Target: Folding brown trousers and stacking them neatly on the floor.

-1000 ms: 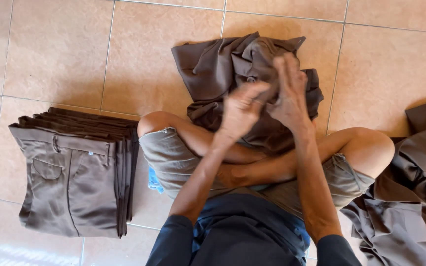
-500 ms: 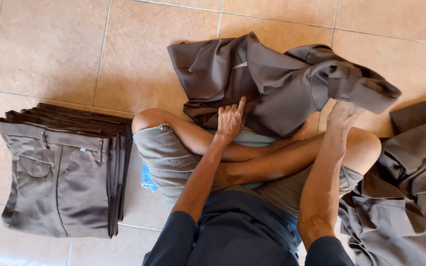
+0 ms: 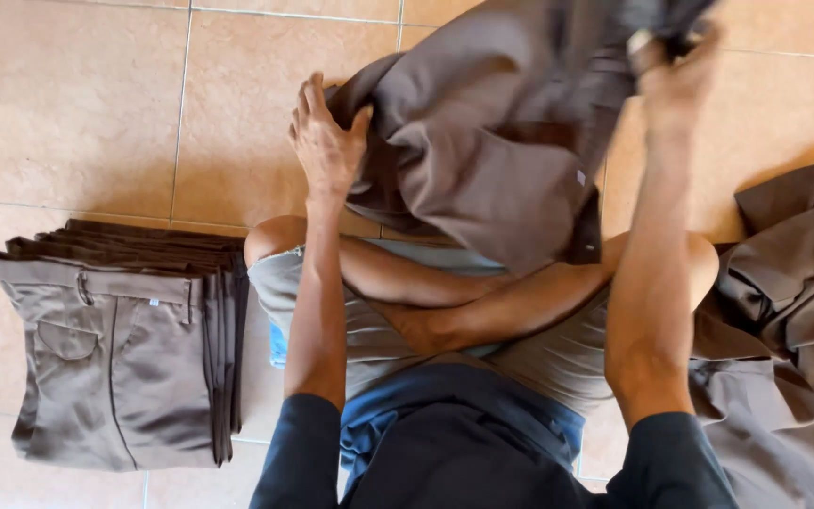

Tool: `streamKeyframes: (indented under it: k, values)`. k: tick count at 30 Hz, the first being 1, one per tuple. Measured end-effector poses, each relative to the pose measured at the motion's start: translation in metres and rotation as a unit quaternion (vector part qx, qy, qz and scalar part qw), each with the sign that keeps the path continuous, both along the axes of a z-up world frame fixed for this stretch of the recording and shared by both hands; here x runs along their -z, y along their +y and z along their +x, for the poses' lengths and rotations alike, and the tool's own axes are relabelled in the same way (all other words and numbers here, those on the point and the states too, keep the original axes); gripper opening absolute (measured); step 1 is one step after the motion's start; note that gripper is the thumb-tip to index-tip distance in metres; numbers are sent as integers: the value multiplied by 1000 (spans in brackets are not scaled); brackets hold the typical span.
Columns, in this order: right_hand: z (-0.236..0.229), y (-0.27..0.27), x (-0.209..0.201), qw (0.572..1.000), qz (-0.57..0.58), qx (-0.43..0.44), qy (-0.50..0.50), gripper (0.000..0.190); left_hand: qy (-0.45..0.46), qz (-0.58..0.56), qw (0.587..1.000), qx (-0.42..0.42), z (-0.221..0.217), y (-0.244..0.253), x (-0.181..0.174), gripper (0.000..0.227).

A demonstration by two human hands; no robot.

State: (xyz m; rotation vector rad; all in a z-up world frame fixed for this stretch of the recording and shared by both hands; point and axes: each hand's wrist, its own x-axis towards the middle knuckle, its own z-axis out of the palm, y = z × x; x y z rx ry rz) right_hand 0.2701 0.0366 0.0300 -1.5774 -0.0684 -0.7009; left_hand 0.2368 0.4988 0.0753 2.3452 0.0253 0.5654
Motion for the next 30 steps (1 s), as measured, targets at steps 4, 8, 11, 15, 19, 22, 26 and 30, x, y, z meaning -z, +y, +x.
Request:
streamKeyframes:
  k: [4, 8, 11, 15, 19, 22, 26, 30]
  values:
    - [-44, 58, 41, 898, -337, 142, 245, 79, 31, 75, 997, -12, -24, -37, 49, 79]
    - [-102, 128, 71, 875, -366, -68, 310, 103, 202, 124, 962, 135, -60, -64, 148, 84]
    - [-101, 136, 95, 709, -514, -110, 469, 99, 250, 223, 939, 80, -58, -53, 184, 89]
    - [-114, 160, 77, 696, -552, -175, 424, 109, 251, 265, 931, -8, -26, -10, 231, 57]
    - [-105, 148, 79, 803, -288, -259, 452, 61, 159, 217, 963, -7, -31, -2, 168, 52]
    - [-88, 125, 92, 863, -136, -173, 456, 43, 95, 157, 978, 100, -53, -36, 91, 75]
    - [-77, 122, 133, 840, -95, -105, 524, 57, 107, 240, 949, 176, -50, -62, 166, 78]
    - [-89, 137, 90, 836, -20, -97, 540, 76, 19, 239, 963, 123, -38, -62, 200, 29]
